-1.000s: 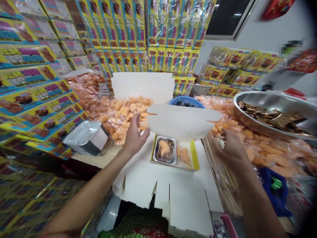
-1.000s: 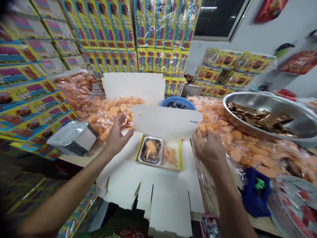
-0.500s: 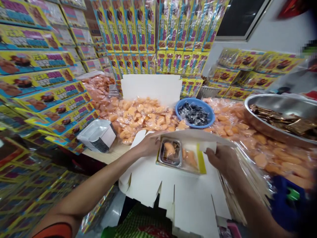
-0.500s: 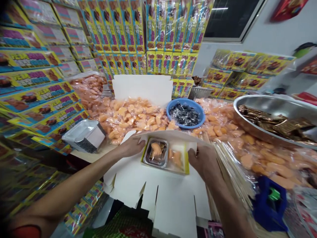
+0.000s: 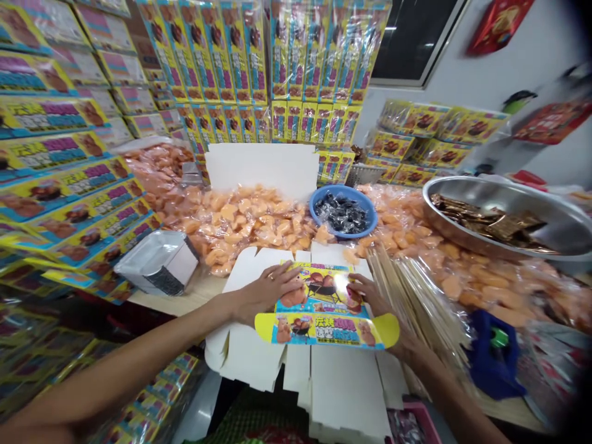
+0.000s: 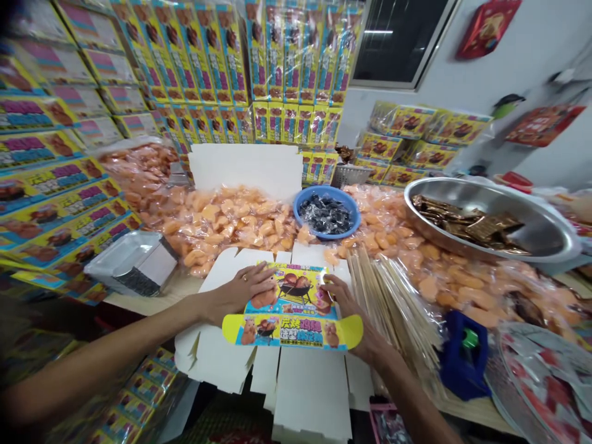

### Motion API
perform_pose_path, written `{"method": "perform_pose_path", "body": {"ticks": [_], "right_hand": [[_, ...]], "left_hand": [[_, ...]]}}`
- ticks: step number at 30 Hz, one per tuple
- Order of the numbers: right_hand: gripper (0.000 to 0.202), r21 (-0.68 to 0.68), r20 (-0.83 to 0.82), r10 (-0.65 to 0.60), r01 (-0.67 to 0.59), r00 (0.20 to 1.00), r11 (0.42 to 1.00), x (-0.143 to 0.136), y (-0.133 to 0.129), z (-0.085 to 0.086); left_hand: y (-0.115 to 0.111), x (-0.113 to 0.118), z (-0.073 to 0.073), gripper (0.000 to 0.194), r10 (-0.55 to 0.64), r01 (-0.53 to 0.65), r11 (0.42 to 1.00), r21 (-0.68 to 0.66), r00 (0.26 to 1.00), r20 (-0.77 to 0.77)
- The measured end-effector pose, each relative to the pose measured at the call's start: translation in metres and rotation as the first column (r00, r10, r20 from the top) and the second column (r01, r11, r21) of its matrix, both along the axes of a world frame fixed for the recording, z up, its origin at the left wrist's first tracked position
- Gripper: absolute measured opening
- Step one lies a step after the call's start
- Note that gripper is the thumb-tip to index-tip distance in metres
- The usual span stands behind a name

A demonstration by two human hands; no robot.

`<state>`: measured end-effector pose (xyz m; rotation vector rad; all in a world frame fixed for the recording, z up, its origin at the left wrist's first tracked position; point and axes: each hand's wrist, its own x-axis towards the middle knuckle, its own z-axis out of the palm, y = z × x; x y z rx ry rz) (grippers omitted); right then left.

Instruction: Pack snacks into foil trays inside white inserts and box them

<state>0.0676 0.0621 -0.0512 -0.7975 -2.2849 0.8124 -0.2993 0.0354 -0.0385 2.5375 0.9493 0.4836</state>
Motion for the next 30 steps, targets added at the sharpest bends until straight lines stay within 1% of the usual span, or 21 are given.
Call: {"method": "perform_pose_path", "body": {"ticks": [1, 3, 4, 5, 6, 7, 8, 9, 10, 11, 12, 13, 15, 17, 19, 21, 23, 24, 27, 29, 30], "right_hand": [[0.066, -0.082, -0.062, -0.024, 0.018, 0.998, 0.996, -0.001, 0.001, 0.006], [0.06, -0.28, -0.12, -0.101, 0.064, 0.988, 0.958, -0.001, 0.004, 0.022], [0.058, -0.349, -0.119, -0.149, 0.099, 0.982, 0.932, 0.0, 0.007, 0.032], [0.057, -0.381, -0.108, -0.2, 0.145, 0.974, 0.913, 0.0, 0.011, 0.043], [0.058, -0.361, -0.09, -0.25, 0.202, 0.964, 0.91, 0.001, 0.017, 0.056], [0.06, -0.284, -0.064, -0.294, 0.265, 0.954, 0.921, 0.001, 0.023, 0.069], [0.062, -0.165, -0.028, -0.324, 0.316, 0.946, 0.935, -0.001, 0.031, 0.083], [0.061, -0.029, 0.029, -0.34, 0.341, 0.94, 0.94, -0.004, 0.038, 0.097], [0.056, 0.09, 0.115, -0.345, 0.336, 0.932, 0.938, -0.007, 0.046, 0.111], [0.048, 0.174, 0.219, -0.341, 0.307, 0.914, 0.936, -0.012, 0.053, 0.123], [0.039, 0.217, 0.324, -0.331, 0.271, 0.886, 0.938, -0.018, 0.06, 0.134], [0.032, 0.221, 0.417, -0.312, 0.238, 0.854, 0.946, -0.024, 0.065, 0.143], [0.029, 0.17, 0.542, -0.264, 0.203, 0.798, 0.964, -0.035, 0.073, 0.155], [0.031, 0.09, 0.594, -0.228, 0.218, 0.772, 0.972, -0.044, 0.075, 0.161], [0.032, 0.022, 0.621, -0.229, 0.276, 0.75, 0.961, -0.05, 0.072, 0.162], [0.031, 0.042, 0.647, -0.27, 0.319, 0.714, 0.947, -0.052, 0.066, 0.161], [0.028, 0.105, 0.66, -0.292, 0.3, 0.692, 0.948, -0.05, 0.062, 0.16], [0.026, 0.116, 0.662, -0.283, 0.279, 0.694, 0.953, -0.049, 0.06, 0.16], [0.029, 0.033, 0.669, -0.197, 0.236, 0.717, 0.971, -0.042, 0.062, 0.16], [0.032, -0.006, 0.685, -0.177, 0.249, 0.707, 0.968, -0.039, 0.062, 0.159], [0.033, 0.005, 0.691, -0.182, 0.247, 0.7, 0.969, -0.037, 0.06, 0.156]], "left_hand": [[-0.005, 0.004, -0.001, 0.077, 0.005, -0.007, 1.0, 0.022, 0.998, 0.059], [-0.014, 0.013, 0.001, 0.069, 0.055, -0.063, 0.998, 0.022, 0.967, 0.25], [-0.018, 0.018, 0.003, 0.067, 0.116, -0.117, 0.993, -0.02, 0.921, 0.373], [-0.02, 0.023, 0.006, 0.066, 0.204, -0.178, 0.979, -0.101, 0.846, 0.493], [-0.021, 0.028, 0.01, 0.064, 0.31, -0.228, 0.95, -0.211, 0.746, 0.589], [-0.019, 0.033, 0.015, 0.06, 0.416, -0.255, 0.908, -0.331, 0.637, 0.649], [-0.015, 0.038, 0.019, 0.056, 0.503, -0.254, 0.862, -0.439, 0.538, 0.677], [-0.011, 0.042, 0.023, 0.053, 0.565, -0.231, 0.821, -0.522, 0.461, 0.684], [-0.005, 0.045, 0.026, 0.051, 0.601, -0.194, 0.793, -0.578, 0.413, 0.685], [0.001, 0.047, 0.028, 0.049, 0.619, -0.157, 0.775, -0.612, 0.383, 0.686], [0.006, 0.048, 0.03, 0.047, 0.628, -0.126, 0.764, -0.632, 0.365, 0.687], [0.01, 0.049, 0.03, 0.046, 0.636, -0.104, 0.756, -0.646, 0.352, 0.687], [0.016, 0.05, 0.03, 0.046, 0.653, -0.099, 0.741, -0.664, 0.335, 0.679], [0.018, 0.049, 0.029, 0.046, 0.667, -0.12, 0.732, -0.67, 0.327, 0.67], [0.017, 0.049, 0.027, 0.043, 0.669, -0.131, 0.732, -0.669, 0.322, 0.67], [0.015, 0.049, 0.027, 0.041, 0.664, -0.131, 0.736, -0.664, 0.329, 0.671], [0.014, 0.048, 0.027, 0.042, 0.665, -0.145, 0.736, -0.661, 0.337, 0.666], [0.013, 0.048, 0.027, 0.043, 0.666, -0.153, 0.735, -0.66, 0.344, 0.662], [0.012, 0.047, 0.029, 0.046, 0.673, -0.174, 0.729, -0.663, 0.359, 0.646], [0.011, 0.048, 0.029, 0.046, 0.67, -0.16, 0.73, -0.665, 0.359, 0.649], [0.011, 0.049, 0.029, 0.046, 0.666, -0.15, 0.733, -0.663, 0.355, 0.656]]}}
